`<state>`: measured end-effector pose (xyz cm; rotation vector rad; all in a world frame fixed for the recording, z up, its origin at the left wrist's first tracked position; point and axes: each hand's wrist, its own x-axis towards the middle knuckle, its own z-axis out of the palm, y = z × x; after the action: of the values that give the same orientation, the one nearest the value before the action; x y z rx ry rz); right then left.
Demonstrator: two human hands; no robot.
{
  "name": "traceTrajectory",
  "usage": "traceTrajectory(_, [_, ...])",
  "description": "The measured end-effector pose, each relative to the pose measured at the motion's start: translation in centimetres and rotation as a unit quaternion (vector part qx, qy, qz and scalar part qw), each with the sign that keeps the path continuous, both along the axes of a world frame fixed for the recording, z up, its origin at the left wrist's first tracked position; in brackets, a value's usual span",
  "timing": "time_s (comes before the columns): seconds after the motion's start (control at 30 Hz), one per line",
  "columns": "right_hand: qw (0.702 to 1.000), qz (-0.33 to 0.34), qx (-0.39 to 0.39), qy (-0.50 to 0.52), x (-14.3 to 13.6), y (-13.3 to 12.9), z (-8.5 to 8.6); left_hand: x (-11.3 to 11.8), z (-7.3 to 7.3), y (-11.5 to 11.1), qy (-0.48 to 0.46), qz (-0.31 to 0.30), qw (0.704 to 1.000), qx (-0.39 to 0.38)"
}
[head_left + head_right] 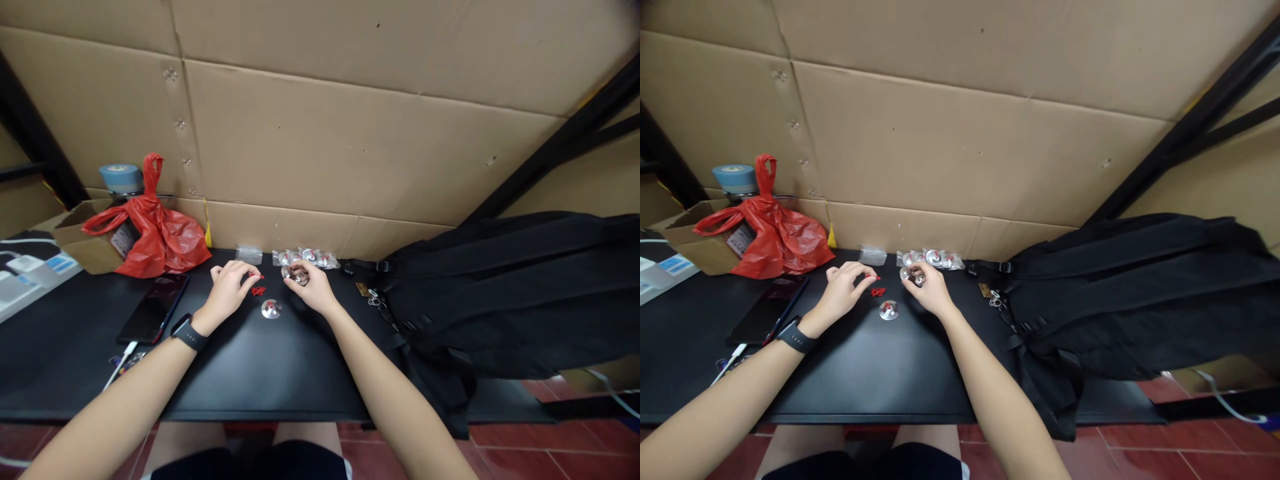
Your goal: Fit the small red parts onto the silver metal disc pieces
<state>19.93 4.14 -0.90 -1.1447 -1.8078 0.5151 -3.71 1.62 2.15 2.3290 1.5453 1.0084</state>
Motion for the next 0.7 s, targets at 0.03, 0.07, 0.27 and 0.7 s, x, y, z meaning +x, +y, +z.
traceTrajectory(0.03, [1.000, 0.017, -0.005, 0.026, -0.6, -0.5, 0.3, 0.2, 0.1, -0.2, -0.004, -0.005, 1.000, 0.003])
traceTrajectory(0.07, [0.998, 0.036, -0.007, 0.054, -1.3, -1.1, 0.6, 0.3, 0.2, -0.4, -0.009, -0.010, 1.000, 0.007])
traceTrajectory(0.27, [0.977, 0.127, 0.022, 0.167, -3.9, -3.7, 2.0, 1.1, 0.2, -1.5, -0.046, -0.052, 0.997, 0.035])
traceTrajectory(0.7, [0.970, 0.147, 0.037, 0.192, -4.6, -4.4, 2.0, 1.5, 0.0, -1.9, -0.097, -0.074, 0.991, 0.056])
